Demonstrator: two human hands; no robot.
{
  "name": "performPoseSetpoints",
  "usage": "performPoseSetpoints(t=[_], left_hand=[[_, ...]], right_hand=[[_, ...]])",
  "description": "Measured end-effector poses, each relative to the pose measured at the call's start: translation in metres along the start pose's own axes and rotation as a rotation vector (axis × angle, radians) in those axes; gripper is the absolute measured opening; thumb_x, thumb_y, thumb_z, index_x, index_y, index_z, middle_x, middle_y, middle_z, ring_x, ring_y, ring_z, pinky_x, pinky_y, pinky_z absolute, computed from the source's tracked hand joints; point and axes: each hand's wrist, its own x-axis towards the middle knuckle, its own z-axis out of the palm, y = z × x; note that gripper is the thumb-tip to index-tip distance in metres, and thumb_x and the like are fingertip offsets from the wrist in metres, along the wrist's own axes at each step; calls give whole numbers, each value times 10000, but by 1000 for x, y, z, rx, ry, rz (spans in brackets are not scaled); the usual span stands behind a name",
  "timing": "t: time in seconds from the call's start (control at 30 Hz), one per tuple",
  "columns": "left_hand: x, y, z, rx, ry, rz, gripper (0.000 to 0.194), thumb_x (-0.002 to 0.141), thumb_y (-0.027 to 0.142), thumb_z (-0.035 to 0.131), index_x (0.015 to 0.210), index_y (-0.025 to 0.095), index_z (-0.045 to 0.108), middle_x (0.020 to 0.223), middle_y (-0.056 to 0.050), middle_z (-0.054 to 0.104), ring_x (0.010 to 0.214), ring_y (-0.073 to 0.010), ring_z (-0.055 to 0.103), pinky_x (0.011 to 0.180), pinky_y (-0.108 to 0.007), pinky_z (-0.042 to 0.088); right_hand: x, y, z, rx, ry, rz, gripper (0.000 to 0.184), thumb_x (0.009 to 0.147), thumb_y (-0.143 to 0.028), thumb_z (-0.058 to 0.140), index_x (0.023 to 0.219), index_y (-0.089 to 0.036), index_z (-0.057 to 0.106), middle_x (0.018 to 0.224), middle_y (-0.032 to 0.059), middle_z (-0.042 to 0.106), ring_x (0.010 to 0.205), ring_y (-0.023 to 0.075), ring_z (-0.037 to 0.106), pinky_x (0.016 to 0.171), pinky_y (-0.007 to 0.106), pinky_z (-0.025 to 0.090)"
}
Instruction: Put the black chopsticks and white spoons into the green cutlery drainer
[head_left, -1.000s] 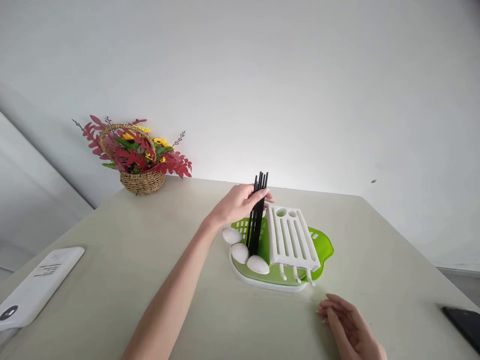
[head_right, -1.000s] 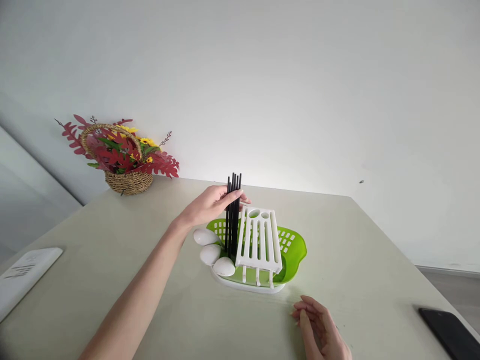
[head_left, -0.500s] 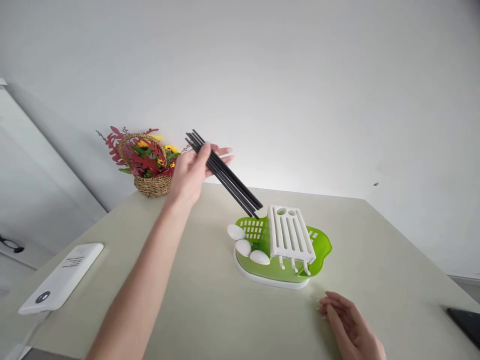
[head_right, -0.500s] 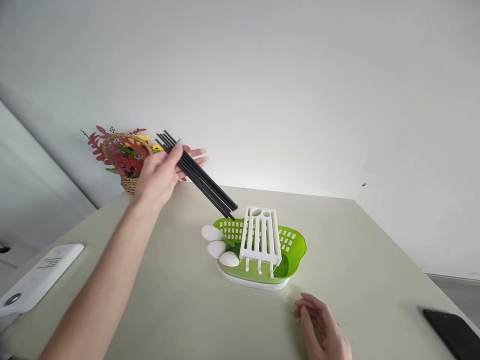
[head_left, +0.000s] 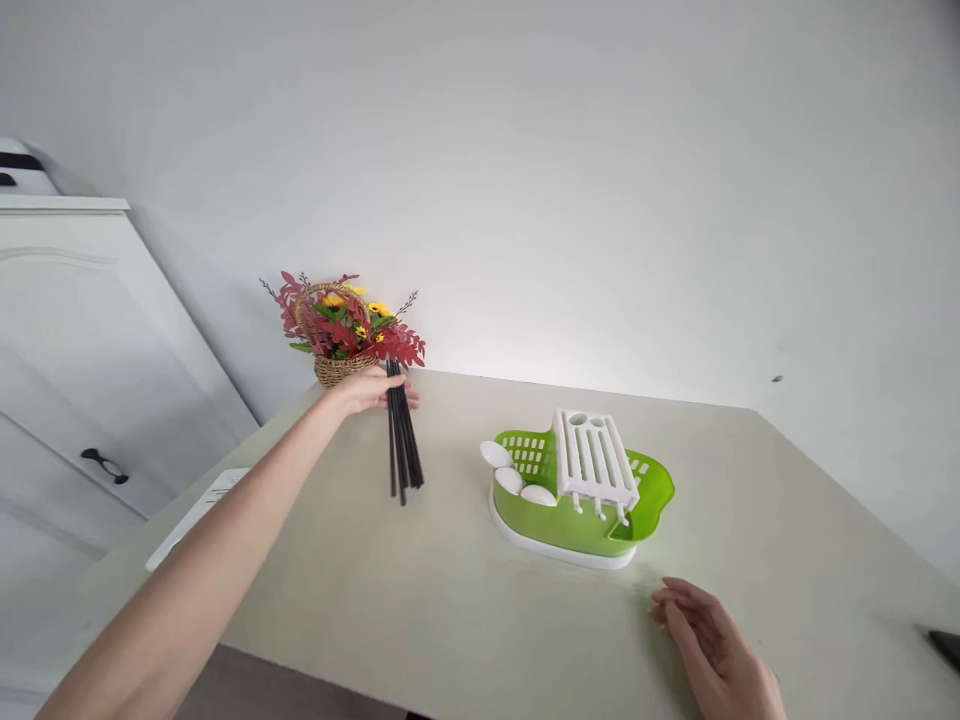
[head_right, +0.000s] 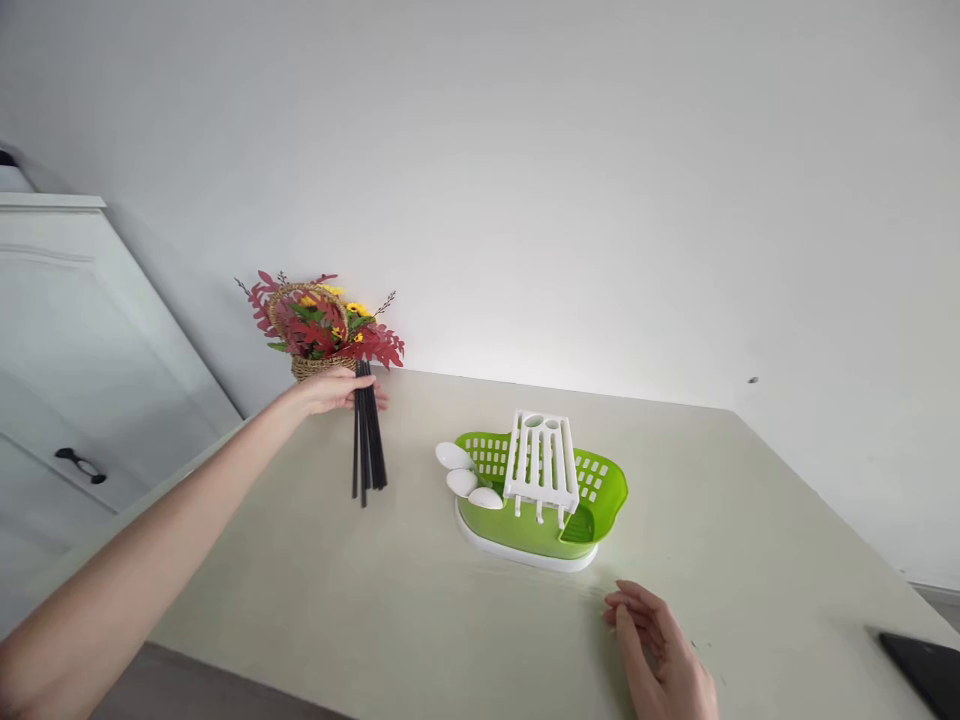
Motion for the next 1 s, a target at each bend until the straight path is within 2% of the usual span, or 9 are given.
performPoseSetpoints(t=[0.1, 0.2, 0.43, 0.6, 0.7, 0.83, 1.0], left_hand=[[0, -17, -3, 270, -77, -138, 144, 962, 221, 653, 884, 107, 614, 871, -189, 801, 806, -271, 804, 933, -410, 617], [-2, -33, -1, 483, -124, -208, 186, 929, 286, 680, 875, 135, 586, 878, -181, 803, 833, -281, 803, 865, -391, 633], [-4, -58, 7, 711, -162, -323, 159, 901, 286, 618, 839, 141, 598, 788, -167, 788, 722, -278, 788, 720, -376, 646], [1, -66, 10, 929, -126, -327, 185, 819, 301, 664, 884, 128, 669, 777, -139, 777, 690, -268, 771, 643, -323, 630], [3, -67, 9, 1071, -72, -298, 294, 754, 290, 699, 986, 109, 698, 919, -167, 786, 708, -275, 770, 621, -303, 617], [3, -69, 7, 1197, -13, -266, 493, 754, 313, 700, 1188, 82, 663, 1199, -237, 730, 718, -277, 772, 604, -297, 603], [2, -71, 8, 1273, -1, -260, 496, 780, 350, 704, 1208, 100, 672, 1219, -216, 725, 667, -255, 763, 606, -293, 589]], right_hand=[[0, -3, 0, 3, 1, 4, 568, 786, -646, 668, 1164, -222, 656, 1115, 66, 777, 1009, 227, 754, 882, 247, 600], [-1, -7, 0, 2, 5, 5, 565, 762, -648, 679, 1140, -228, 667, 1087, 58, 784, 994, 226, 756, 869, 237, 599], [-2, -9, -2, -32, 7, 16, 547, 750, -647, 677, 1117, -241, 689, 1104, 61, 786, 997, 242, 761, 857, 255, 605], [-1, -7, -2, -17, 8, 8, 545, 750, -649, 673, 1099, -232, 702, 1093, 69, 790, 984, 247, 764, 846, 258, 611], [0, -5, -2, -29, 10, -1, 542, 765, -649, 668, 1102, -226, 707, 1091, 76, 792, 975, 249, 769, 836, 259, 615], [1, -1, -2, -49, 5, -32, 548, 790, -650, 654, 1127, -220, 698, 1120, 85, 786, 986, 250, 768, 839, 263, 615], [0, 4, -5, -81, -13, -25, 548, 802, -651, 645, 1152, -230, 681, 1150, 82, 775, 1020, 245, 759, 866, 261, 610]])
